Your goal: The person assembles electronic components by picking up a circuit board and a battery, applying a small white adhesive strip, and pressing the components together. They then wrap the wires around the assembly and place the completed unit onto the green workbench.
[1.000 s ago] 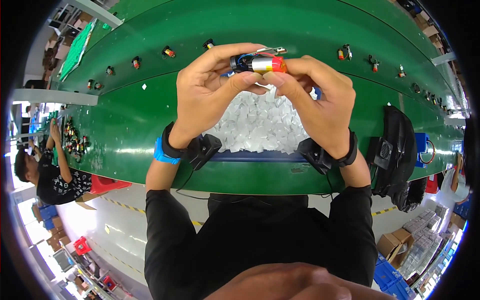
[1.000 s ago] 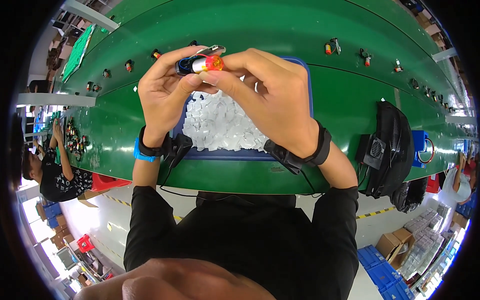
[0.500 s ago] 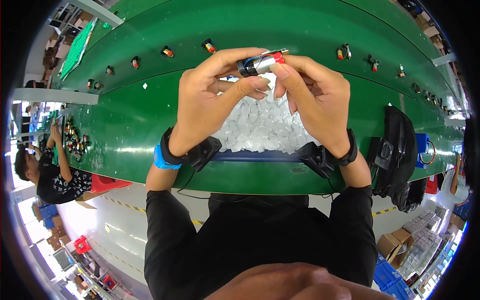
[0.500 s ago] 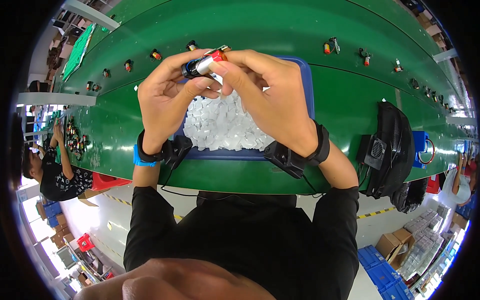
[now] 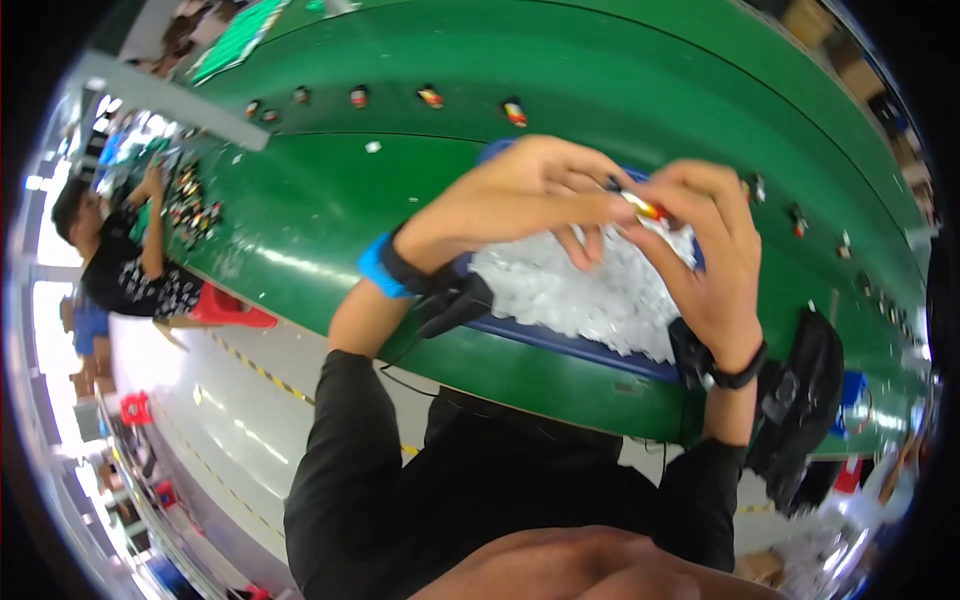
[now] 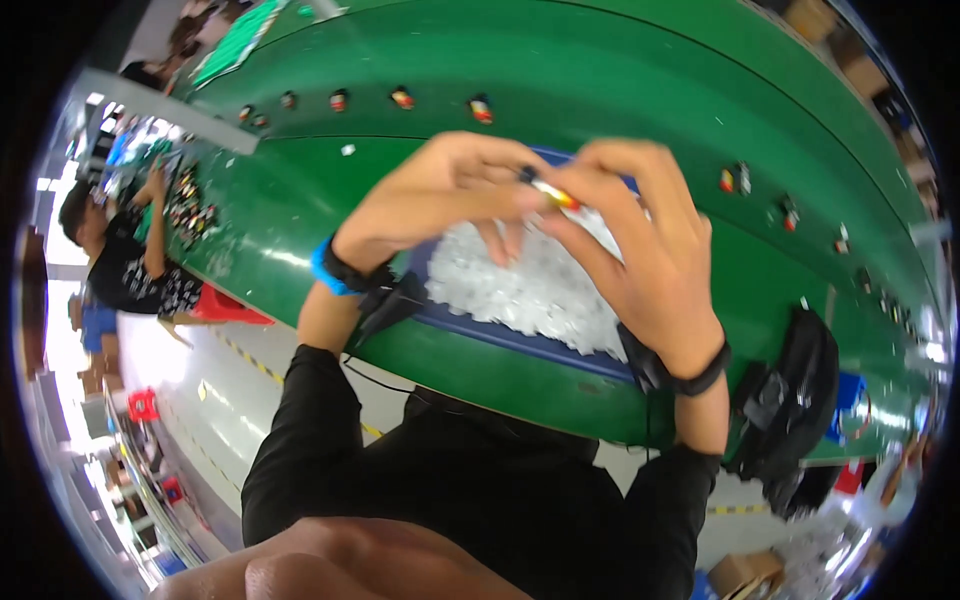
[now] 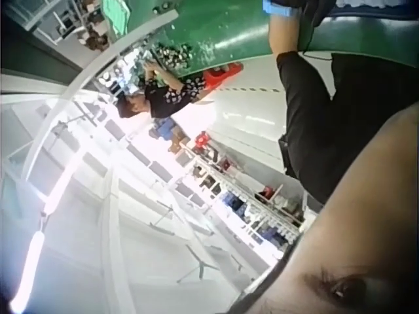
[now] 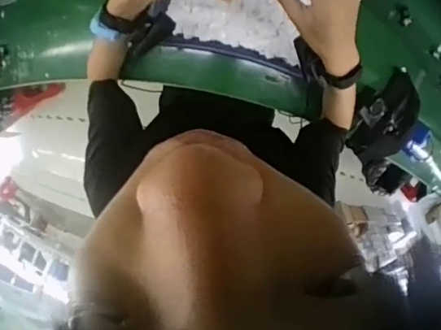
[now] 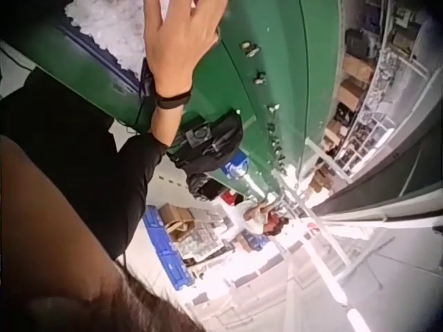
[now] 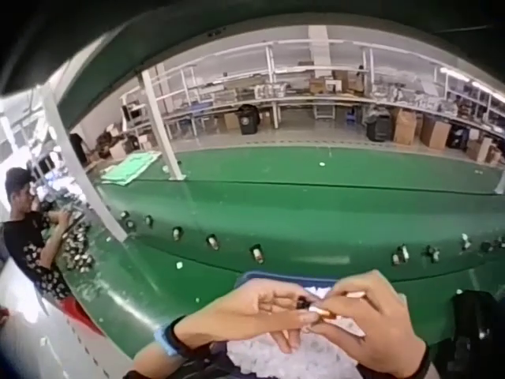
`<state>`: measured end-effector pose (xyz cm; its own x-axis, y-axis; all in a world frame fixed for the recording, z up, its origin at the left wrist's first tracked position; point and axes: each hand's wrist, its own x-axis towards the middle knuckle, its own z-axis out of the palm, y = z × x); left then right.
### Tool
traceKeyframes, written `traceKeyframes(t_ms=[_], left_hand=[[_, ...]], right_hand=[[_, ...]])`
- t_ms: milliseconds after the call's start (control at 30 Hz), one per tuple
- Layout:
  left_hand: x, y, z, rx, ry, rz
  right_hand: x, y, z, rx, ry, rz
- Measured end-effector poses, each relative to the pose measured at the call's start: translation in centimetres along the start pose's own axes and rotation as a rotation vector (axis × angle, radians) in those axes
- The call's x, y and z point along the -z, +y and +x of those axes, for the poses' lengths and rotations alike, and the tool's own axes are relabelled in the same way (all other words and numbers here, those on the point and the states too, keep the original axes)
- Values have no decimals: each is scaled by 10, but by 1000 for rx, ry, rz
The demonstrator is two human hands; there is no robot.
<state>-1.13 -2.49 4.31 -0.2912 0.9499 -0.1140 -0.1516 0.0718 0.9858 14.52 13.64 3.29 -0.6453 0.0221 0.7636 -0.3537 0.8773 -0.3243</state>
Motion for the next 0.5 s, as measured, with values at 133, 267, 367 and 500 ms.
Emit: traceKeyframes(t_ms=[133,267,367,500], left_hand=[[7,-2,-8,67,-174,42],[3,-8,-9,64,-178,79],[2,-13,-9,-23,-166,147],[3,-13,-8,-19,-178,196]], right_hand=[[-2,-12,-9,-181,-204,217],[-2,-15,-7,-187,-240,176],[-4,-16,-8,-203,-248,158],[-1,-15,-5,-239,-306,243]])
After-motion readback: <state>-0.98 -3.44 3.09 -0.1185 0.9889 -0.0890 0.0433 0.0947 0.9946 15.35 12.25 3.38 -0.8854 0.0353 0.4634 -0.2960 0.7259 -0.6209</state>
